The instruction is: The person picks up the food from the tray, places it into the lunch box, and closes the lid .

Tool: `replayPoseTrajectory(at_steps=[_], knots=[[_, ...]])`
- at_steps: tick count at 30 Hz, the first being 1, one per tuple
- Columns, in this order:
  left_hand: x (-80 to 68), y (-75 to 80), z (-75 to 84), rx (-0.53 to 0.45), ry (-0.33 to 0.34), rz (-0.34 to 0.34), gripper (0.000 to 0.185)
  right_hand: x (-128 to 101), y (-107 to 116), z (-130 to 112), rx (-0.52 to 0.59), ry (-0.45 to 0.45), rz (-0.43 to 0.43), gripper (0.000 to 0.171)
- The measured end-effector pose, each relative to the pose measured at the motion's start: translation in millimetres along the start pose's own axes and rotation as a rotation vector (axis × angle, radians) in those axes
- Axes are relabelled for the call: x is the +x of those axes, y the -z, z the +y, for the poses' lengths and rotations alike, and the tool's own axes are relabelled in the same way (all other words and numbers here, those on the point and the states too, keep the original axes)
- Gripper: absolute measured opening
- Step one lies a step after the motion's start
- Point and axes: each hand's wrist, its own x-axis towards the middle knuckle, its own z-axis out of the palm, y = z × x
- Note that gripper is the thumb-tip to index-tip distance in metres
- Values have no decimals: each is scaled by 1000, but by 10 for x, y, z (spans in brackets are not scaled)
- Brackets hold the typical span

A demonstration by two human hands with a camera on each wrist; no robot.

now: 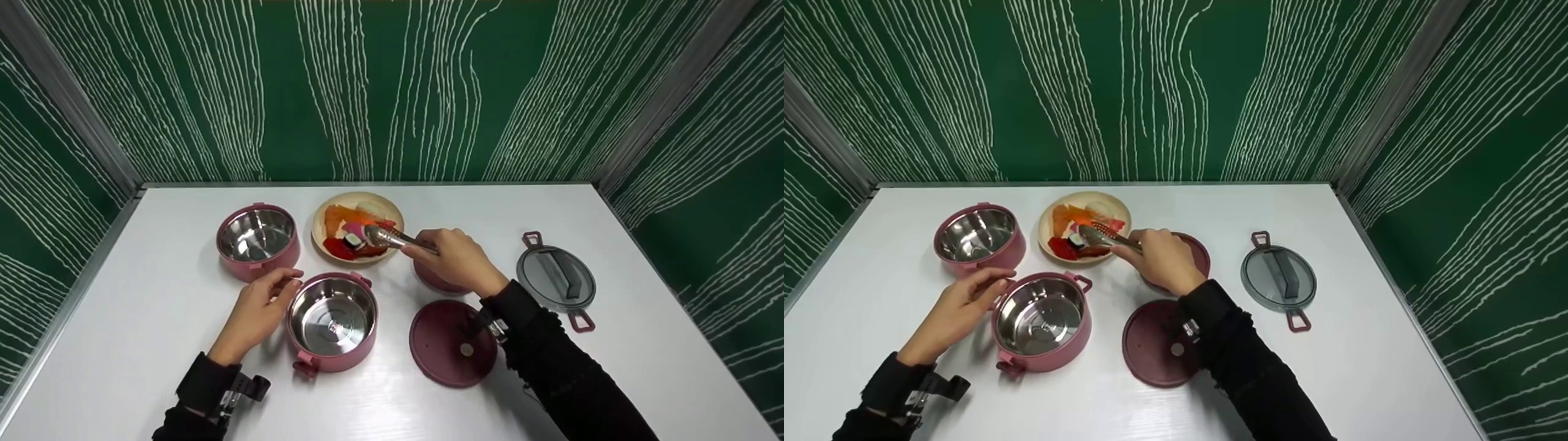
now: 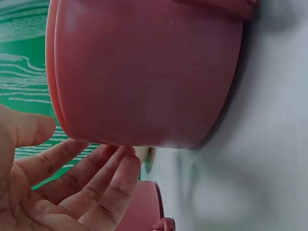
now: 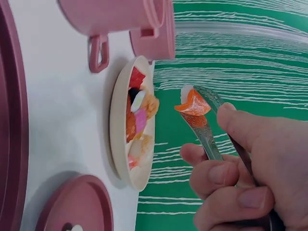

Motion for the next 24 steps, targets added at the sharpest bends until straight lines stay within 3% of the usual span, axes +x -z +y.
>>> replayPoseTrajectory(at_steps=[10,17,24], knots=[[-145,-68,-45,73,8,21,27,-170,-38,-104,-8,57,64,35],[-242,-90,-91,56,64,19,28,-315,-97,-174,46,38,20,34],[-265,-123,-104,50,64,21,29,-427,-167,-230,57,45,20,35]])
